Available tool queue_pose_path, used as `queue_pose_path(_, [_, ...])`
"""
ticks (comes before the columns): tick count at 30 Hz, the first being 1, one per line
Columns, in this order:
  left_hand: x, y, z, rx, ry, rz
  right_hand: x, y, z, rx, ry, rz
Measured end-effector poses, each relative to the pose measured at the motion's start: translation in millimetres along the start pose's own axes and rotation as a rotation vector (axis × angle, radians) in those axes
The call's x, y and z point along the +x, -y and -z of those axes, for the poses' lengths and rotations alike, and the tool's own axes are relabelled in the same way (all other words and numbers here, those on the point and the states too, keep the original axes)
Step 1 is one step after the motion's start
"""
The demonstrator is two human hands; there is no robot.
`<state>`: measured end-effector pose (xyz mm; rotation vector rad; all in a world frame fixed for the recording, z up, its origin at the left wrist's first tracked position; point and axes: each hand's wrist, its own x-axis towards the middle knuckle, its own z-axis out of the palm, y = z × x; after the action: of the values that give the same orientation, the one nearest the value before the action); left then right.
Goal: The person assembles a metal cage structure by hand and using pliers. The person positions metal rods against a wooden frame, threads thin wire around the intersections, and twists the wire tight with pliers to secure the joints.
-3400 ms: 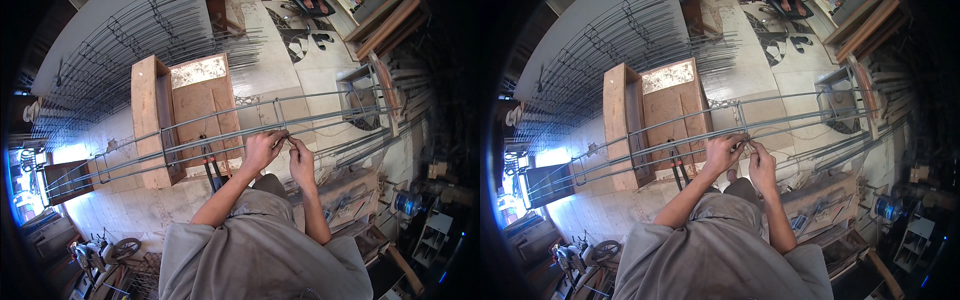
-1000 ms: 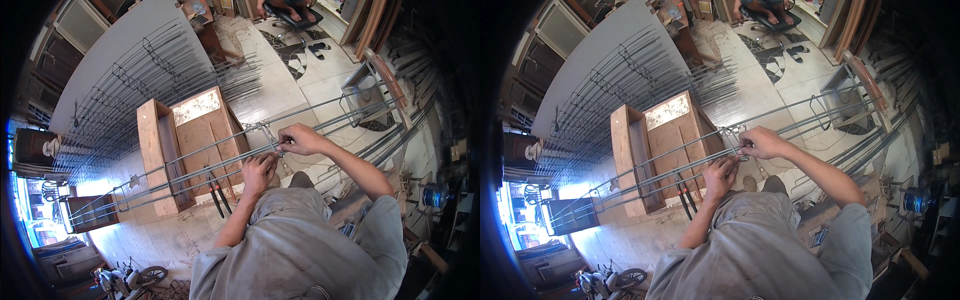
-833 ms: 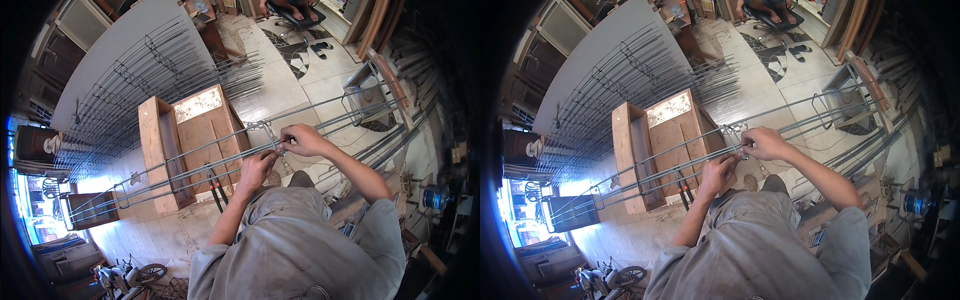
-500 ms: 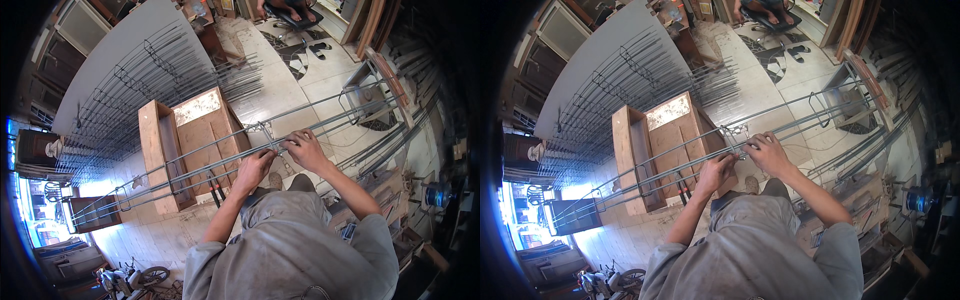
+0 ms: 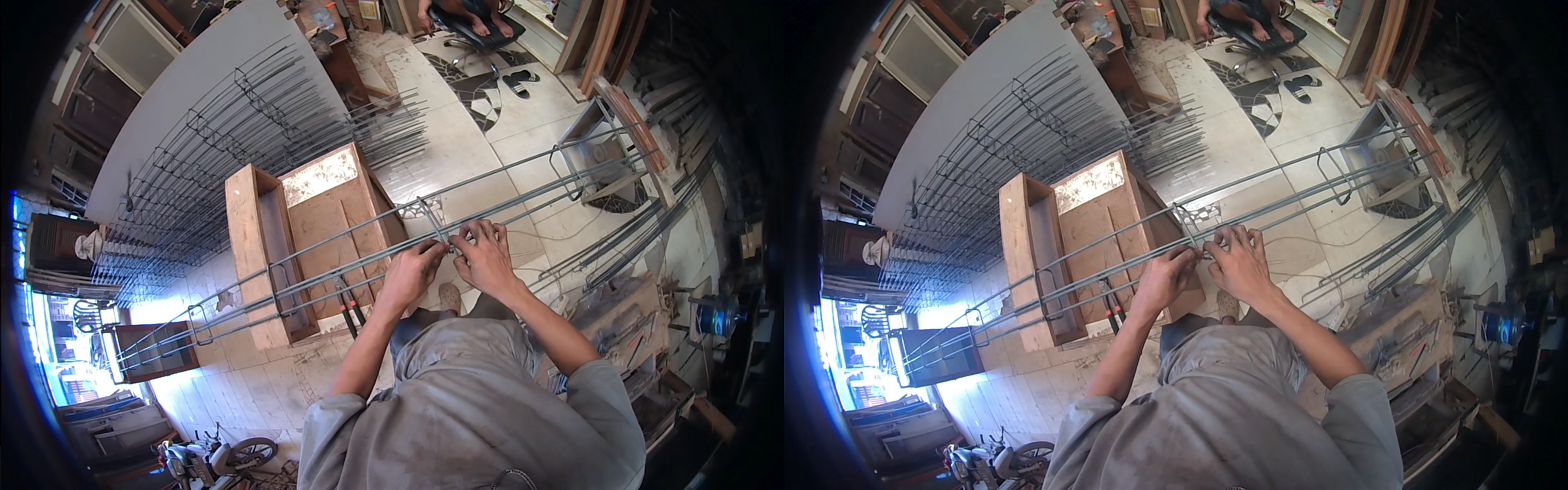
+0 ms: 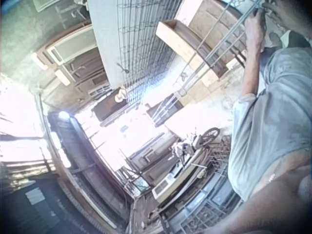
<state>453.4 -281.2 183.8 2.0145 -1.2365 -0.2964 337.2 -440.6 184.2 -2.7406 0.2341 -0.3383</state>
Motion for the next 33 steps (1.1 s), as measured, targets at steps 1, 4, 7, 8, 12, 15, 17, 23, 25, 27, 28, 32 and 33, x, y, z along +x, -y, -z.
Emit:
queue_pose_path(1, [-0.2,1.0,-1.0,-0.008,0.006,0.005,0.0,0.7,0.6,0.018,0.021,-0.025])
queue_pose_path(4, [2.0,-3.6,2.1,-0.022,0.005,0.011,-11.6,-0.9,-13.2,0.071,-0.266,0.025])
queue_pose_path(7, [2.7,-5.5,4.0,-0.008,0.008,0.034,-42.0,2.1,-40.2,0.157,-0.519,-0.002])
queue_pose_path(8, [3.1,-5.7,3.5,-0.016,0.015,0.033,-52.9,0.3,-52.3,0.235,-0.482,-0.089])
queue_pose_path(12, [1.9,-3.9,2.9,-0.016,0.022,0.020,-54.4,6.6,-66.1,0.241,-0.397,-0.143])
queue_pose_path(15, [-0.1,-1.3,1.9,0.005,0.011,0.027,-40.5,6.6,-66.1,0.202,-0.306,-0.063])
queue_pose_path(17, [0.3,-3.7,2.3,0.021,-0.001,0.042,-36.7,0.1,-77.0,0.228,-0.337,-0.023])
queue_pose_path(23, [0.6,-5.9,0.7,0.017,-0.062,0.041,-34.9,-12.2,-74.9,0.324,-0.264,-0.005])
queue_pose_path(25, [0.6,-6.1,0.2,0.005,-0.059,0.046,-35.8,-12.7,-70.9,0.372,-0.208,-0.030])
queue_pose_path(27, [0.8,-5.4,-0.7,-0.024,-0.058,0.064,-34.7,-8.5,-64.3,0.403,-0.192,-0.052])
queue_pose_path(28, [1.3,-5.0,-1.0,-0.038,-0.058,0.072,-34.1,-6.0,-60.2,0.418,-0.185,-0.063])
queue_pose_path(32, [3.8,-2.1,0.1,-0.108,-0.084,0.047,-30.7,-1.2,-41.5,0.490,-0.071,-0.126])
queue_pose_path(33, [4.6,-0.8,0.2,-0.121,-0.082,0.041,-29.7,-2.1,-38.9,0.506,-0.072,-0.118])
